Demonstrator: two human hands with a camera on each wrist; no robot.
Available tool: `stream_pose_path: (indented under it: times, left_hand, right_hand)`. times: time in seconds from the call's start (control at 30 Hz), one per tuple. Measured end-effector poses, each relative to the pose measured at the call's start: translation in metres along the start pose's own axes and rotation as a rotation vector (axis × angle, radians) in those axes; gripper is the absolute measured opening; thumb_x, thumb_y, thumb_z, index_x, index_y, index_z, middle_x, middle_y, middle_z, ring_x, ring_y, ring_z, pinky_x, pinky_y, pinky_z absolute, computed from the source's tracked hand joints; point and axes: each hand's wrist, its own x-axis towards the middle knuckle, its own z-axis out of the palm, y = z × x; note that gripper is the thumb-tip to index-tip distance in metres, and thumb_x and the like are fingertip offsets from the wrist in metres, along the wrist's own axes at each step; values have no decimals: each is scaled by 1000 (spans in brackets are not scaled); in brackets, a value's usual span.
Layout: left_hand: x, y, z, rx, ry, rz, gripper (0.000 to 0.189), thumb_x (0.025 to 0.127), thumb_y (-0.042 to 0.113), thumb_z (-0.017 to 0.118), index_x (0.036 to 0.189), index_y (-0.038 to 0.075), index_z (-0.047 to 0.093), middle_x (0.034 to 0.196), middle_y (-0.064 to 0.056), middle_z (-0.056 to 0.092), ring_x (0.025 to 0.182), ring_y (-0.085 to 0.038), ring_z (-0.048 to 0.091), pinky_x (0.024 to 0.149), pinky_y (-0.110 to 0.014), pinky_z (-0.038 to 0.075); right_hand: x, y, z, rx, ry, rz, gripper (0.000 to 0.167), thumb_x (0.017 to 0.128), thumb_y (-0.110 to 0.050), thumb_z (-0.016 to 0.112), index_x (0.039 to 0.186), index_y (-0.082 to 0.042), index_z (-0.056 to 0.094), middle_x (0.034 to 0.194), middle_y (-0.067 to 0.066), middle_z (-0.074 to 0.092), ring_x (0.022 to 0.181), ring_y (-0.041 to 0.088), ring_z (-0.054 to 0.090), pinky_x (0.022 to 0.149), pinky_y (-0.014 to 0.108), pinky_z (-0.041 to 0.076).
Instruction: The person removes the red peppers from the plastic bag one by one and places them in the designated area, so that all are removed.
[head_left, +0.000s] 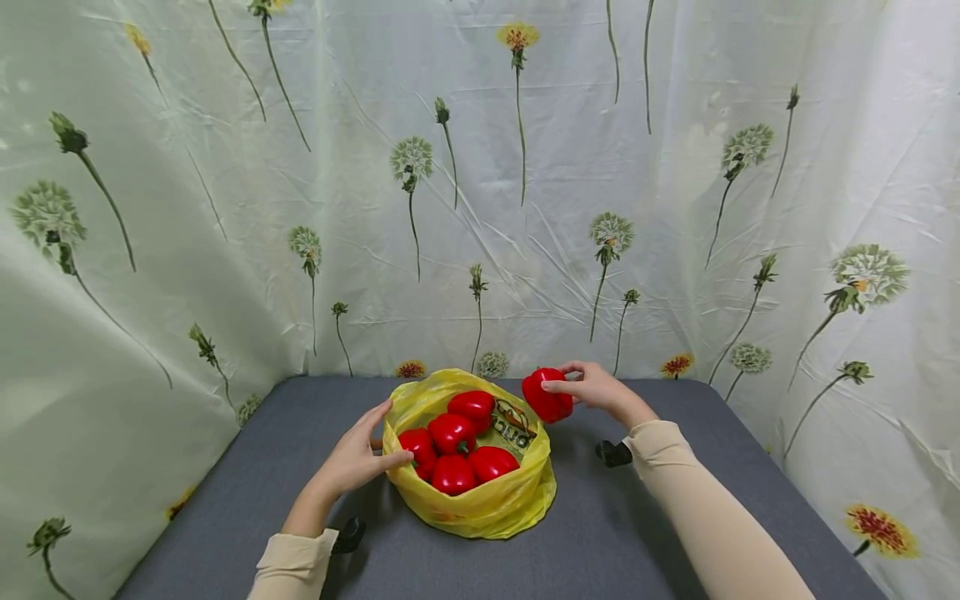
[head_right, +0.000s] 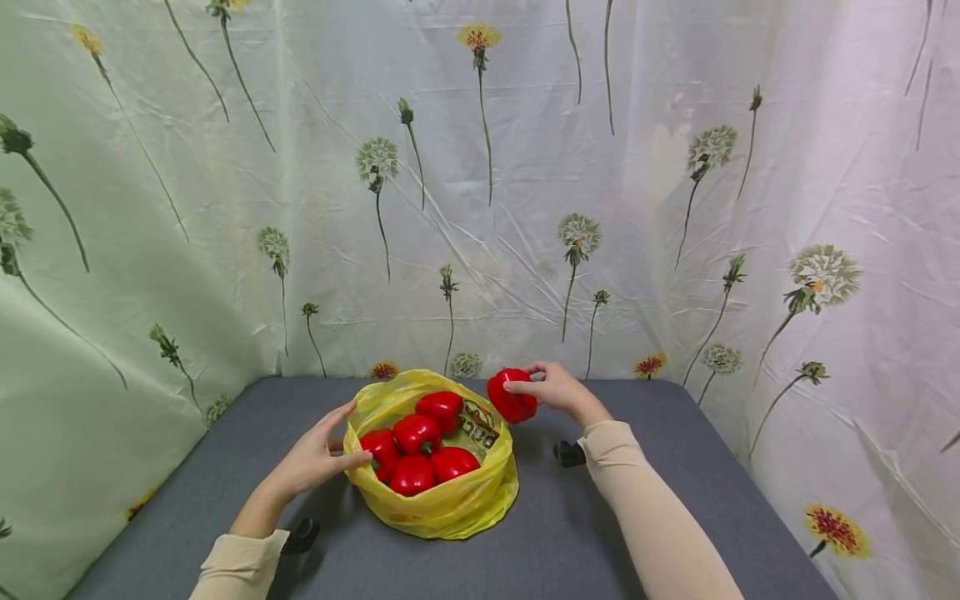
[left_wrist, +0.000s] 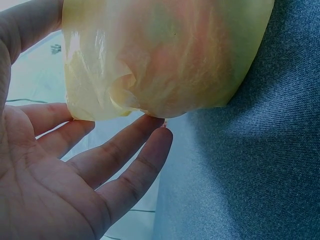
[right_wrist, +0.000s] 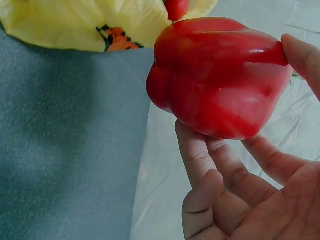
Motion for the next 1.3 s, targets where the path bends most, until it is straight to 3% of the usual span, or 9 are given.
stream_pose_path:
  times: [0.27,0.77,0.93,1.07,1.17,1.3]
  left_hand:
    - [0,0,0,-1,-2,-9,102,90,34,87,168,1,30,174,-26,30,120,-39,74,100,-49,63]
    - [0,0,-2,13,-7,-8,102,90,34,87,168,1,30,174,-27,29,122,-41,73,104,-53,60]
    - [0,-1,-1,7,-12,-9,102,90,34,87,168,1,30,174,-26,29,121,-41,73,104,-54,60]
    - [0,-2,-1,11,-12,-6,102,91,34,87,168,1,29,174,-26,29,121,-41,73,104,-54,60]
    - [1,-3,-2,18,-9,-5,102,91,34,87,168,1,29,174,-26,29,122,-41,73,104,-53,60]
    - [3,-3,-2,27,-10,1,103,91,37,86,169,2,29,174,-26,29,121,-40,73,105,-52,60]
  right_hand:
    - [-2,12,-7,2,1,31,79,99,-53,73,152,1,49,152,29,58,119,38,72,111,62,52]
    - [-5,34,-14,-25,28,98,85,99,-54,72,155,4,46,150,28,56,108,31,73,106,58,54]
    - [-8,40,-16,-58,52,111,82,99,-54,72,152,4,48,141,24,61,100,26,73,86,41,56]
    - [-8,45,-17,-52,60,118,82,98,-54,73,150,5,49,122,17,70,89,25,71,64,27,43]
    - [-8,51,-17,-39,58,131,83,97,-55,74,149,5,49,113,12,73,84,25,71,58,25,34]
    - [-8,58,-19,-42,66,150,83,97,-56,74,148,5,49,113,12,71,81,24,70,58,25,34]
